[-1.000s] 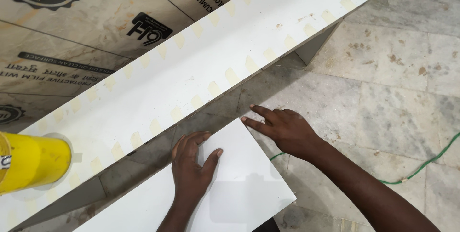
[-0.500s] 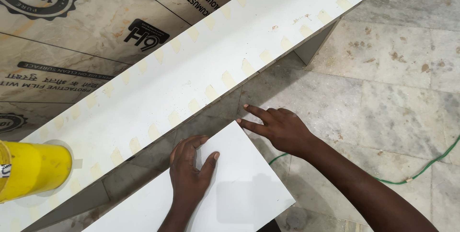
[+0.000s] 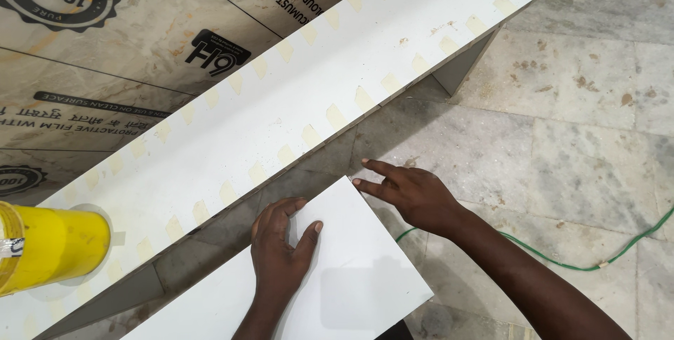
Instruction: The person kneels on the floor and applies adhesive to a long white panel. They then place the panel onto a wooden frame, press it down, and use tape to secure the edges.
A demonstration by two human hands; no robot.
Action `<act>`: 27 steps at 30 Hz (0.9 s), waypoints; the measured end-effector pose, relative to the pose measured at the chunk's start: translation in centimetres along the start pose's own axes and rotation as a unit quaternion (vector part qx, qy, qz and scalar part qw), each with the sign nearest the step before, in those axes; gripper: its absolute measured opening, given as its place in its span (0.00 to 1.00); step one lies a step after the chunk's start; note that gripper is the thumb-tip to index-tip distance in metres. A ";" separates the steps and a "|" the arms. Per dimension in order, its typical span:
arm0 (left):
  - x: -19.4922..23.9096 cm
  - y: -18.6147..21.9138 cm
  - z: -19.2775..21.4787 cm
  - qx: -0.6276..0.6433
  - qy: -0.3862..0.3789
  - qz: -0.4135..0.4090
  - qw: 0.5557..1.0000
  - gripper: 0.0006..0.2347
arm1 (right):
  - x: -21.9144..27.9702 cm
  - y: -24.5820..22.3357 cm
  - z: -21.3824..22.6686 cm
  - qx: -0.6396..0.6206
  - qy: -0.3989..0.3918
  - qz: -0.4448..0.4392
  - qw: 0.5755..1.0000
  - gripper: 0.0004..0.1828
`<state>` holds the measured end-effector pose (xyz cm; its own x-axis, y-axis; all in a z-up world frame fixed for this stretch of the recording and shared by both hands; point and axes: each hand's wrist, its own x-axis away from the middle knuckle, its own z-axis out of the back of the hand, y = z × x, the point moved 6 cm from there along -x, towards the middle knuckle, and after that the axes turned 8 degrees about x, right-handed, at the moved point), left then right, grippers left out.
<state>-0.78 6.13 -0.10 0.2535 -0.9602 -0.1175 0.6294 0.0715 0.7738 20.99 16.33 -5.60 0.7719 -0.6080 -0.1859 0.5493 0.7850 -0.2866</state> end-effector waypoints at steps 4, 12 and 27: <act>-0.1 0.1 0.0 0.001 -0.002 0.003 1.000 0.16 | -0.6 0.0 -0.2 0.057 -0.028 0.021 0.998 0.40; -0.4 0.3 -0.2 -0.044 -0.014 -0.001 0.999 0.16 | -1.0 1.4 -2.0 -0.163 -0.109 -0.129 0.972 0.36; -0.6 0.7 -0.4 -0.039 -0.054 0.045 0.997 0.16 | 3.4 -6.0 0.8 -0.398 -0.054 -0.342 0.850 0.30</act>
<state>-0.20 6.90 0.25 0.2330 -0.9722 0.0217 0.6634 0.1753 0.7274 20.62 9.63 -3.74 0.4074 -0.8416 0.3547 0.5243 -0.1025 -0.8453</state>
